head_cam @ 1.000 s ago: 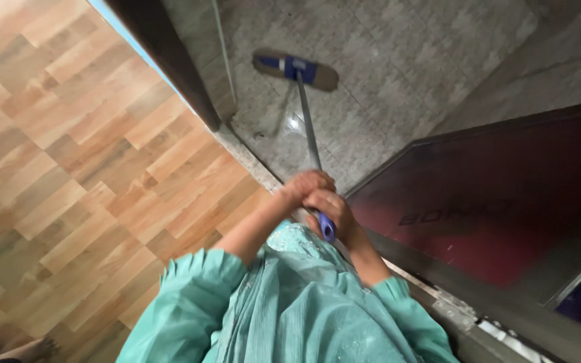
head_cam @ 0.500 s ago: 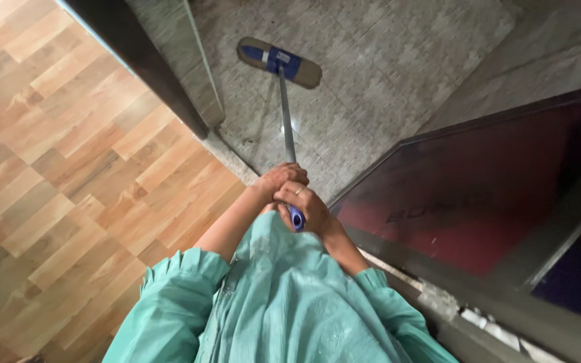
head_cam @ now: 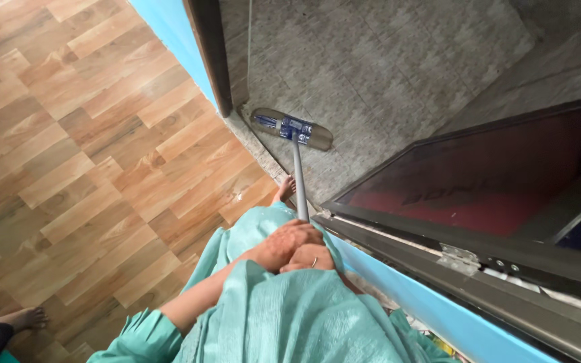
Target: The person mops a tiled floor using a mop with a blue-and-gray head, moving the mop back and forth across the surface.
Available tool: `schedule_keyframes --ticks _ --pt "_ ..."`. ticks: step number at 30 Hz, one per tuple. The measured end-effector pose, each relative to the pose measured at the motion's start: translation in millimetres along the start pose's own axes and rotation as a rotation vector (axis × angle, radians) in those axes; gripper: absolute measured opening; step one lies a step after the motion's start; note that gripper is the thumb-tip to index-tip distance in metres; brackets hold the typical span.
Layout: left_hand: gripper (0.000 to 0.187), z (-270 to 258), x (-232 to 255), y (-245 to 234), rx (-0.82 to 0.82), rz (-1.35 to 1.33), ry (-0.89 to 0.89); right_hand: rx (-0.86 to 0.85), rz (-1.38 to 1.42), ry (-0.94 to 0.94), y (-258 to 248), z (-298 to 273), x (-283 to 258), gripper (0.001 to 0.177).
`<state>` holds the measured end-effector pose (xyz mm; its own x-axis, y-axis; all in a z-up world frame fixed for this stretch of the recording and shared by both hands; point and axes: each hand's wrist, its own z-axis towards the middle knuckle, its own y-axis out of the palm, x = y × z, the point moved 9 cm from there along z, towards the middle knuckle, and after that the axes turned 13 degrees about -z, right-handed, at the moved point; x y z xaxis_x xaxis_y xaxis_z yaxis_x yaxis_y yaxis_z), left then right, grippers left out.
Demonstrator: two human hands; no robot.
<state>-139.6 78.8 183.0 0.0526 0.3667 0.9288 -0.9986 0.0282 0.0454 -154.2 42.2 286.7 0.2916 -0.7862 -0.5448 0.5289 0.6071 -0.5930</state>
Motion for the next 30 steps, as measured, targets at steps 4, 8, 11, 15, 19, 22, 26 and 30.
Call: schedule_keyframes --ticks 4,8,11,15,19,22,26,30 --pt "0.032 -3.2 -4.1 -6.6 0.050 0.058 0.143 0.014 0.060 -0.001 6.5 -32.2 -4.1 0.011" --pt "0.034 8.4 -40.8 -22.4 0.036 0.136 0.087 0.017 0.044 -0.009 10.6 -29.9 10.7 0.011" --pt "0.034 31.4 -99.5 -34.1 -0.009 0.448 -0.107 0.023 0.012 -0.113 12.6 -8.9 33.7 0.008" --pt "0.028 50.8 -170.9 -55.6 -0.080 0.332 -0.137 -0.043 -0.041 0.004 20.5 -6.7 74.5 0.008" --pt "0.027 72.5 -175.4 -56.2 -0.128 0.287 0.097 -0.097 -0.094 0.127 12.4 -6.7 96.0 0.009" --pt "0.025 72.5 -156.8 -48.7 -0.137 0.267 0.084 -0.141 -0.061 0.140 7.3 -5.8 79.7 0.009" --pt "0.026 34.0 -103.8 -44.9 -0.063 0.107 0.149 -0.130 -0.070 0.116 12.7 -1.7 27.0 0.010" --pt "0.024 3.0 -78.1 -11.1 -0.130 0.398 -0.112 -0.091 0.014 0.116 12.0 3.0 -30.9 0.010"
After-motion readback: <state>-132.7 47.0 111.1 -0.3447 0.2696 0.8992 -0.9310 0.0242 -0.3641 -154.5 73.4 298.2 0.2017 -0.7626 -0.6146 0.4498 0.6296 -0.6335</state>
